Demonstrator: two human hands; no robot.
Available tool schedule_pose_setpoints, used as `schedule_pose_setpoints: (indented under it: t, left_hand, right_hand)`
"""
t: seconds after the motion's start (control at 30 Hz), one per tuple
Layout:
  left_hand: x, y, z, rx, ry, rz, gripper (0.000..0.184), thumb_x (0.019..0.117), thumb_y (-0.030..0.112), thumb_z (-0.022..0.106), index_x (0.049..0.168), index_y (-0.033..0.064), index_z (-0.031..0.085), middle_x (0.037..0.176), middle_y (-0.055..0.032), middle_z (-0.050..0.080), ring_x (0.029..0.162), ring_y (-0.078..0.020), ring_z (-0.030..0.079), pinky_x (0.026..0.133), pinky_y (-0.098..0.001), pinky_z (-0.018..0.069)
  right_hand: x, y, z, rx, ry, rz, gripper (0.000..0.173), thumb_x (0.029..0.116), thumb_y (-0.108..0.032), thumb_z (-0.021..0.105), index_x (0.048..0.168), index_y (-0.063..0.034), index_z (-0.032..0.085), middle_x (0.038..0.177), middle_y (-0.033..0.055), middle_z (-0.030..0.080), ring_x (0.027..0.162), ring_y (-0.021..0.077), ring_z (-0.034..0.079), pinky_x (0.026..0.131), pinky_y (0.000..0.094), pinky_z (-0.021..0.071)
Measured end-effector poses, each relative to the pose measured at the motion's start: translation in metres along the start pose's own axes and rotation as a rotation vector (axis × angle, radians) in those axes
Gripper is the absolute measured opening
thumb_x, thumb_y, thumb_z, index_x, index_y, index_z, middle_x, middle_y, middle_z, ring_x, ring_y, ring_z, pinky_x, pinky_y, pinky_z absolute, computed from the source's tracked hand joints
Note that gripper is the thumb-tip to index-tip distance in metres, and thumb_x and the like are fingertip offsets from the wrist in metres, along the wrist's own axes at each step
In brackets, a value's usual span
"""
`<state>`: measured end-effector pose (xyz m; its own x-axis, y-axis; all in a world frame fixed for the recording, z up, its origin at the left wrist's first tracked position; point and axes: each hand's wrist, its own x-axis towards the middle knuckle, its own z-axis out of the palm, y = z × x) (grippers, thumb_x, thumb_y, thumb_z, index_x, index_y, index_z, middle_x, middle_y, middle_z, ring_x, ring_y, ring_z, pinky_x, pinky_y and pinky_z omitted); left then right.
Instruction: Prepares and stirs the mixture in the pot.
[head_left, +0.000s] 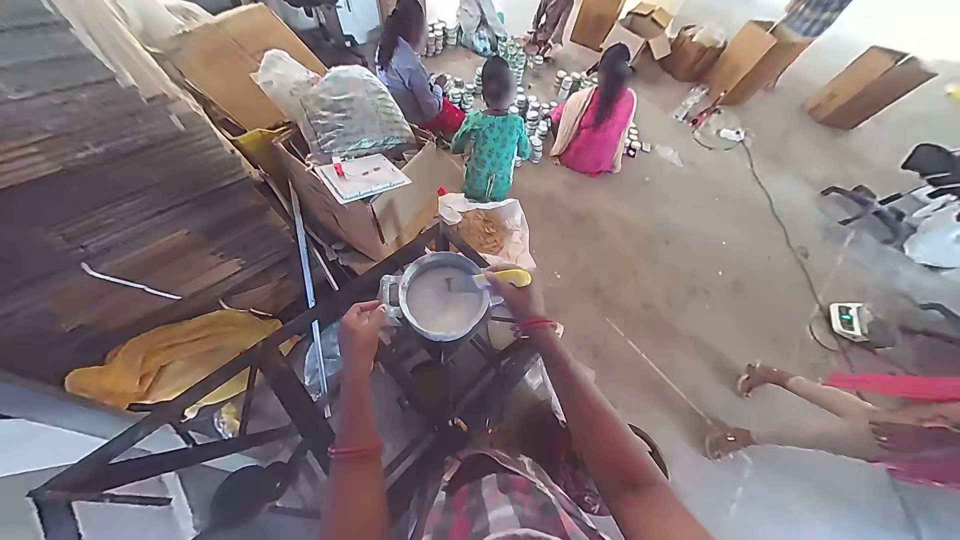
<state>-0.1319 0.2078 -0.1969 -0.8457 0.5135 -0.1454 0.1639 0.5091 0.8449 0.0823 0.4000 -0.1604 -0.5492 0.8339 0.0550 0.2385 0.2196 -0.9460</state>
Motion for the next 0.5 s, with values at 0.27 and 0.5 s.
schedule_pose_setpoints:
  t: [0.27,0.5]
  left_hand:
    - [0.001,0.001,-0.003,-0.017,-0.038,-0.015,0.029,0.1014,0.018,0.064,0.124,-0.0009,0.067,0.113,-0.0212,0.071,0.105,-0.0304,0.068,0.096,-0.0501,0.0509]
    - [0.003,0.003,-0.005,0.017,-0.052,-0.009,0.03,0.1018,0.019,0.064,0.125,-0.0002,0.068,0.115,-0.0205,0.071,0.109,-0.0312,0.067,0.098,-0.0516,0.0489]
  right_hand:
    - [0.006,-0.009,-0.012,0.022,-0.056,0.132,0.021,0.0964,-0.022,0.072,0.108,-0.0043,0.074,0.086,0.0081,0.073,0.069,0.0149,0.069,0.069,0.0372,0.0609]
    - [0.001,-0.01,0.004,0.069,-0.209,0.059,0.016,0.0947,-0.011,0.072,0.107,0.0006,0.073,0.091,0.0097,0.074,0.073,0.0149,0.072,0.072,0.0338,0.0628]
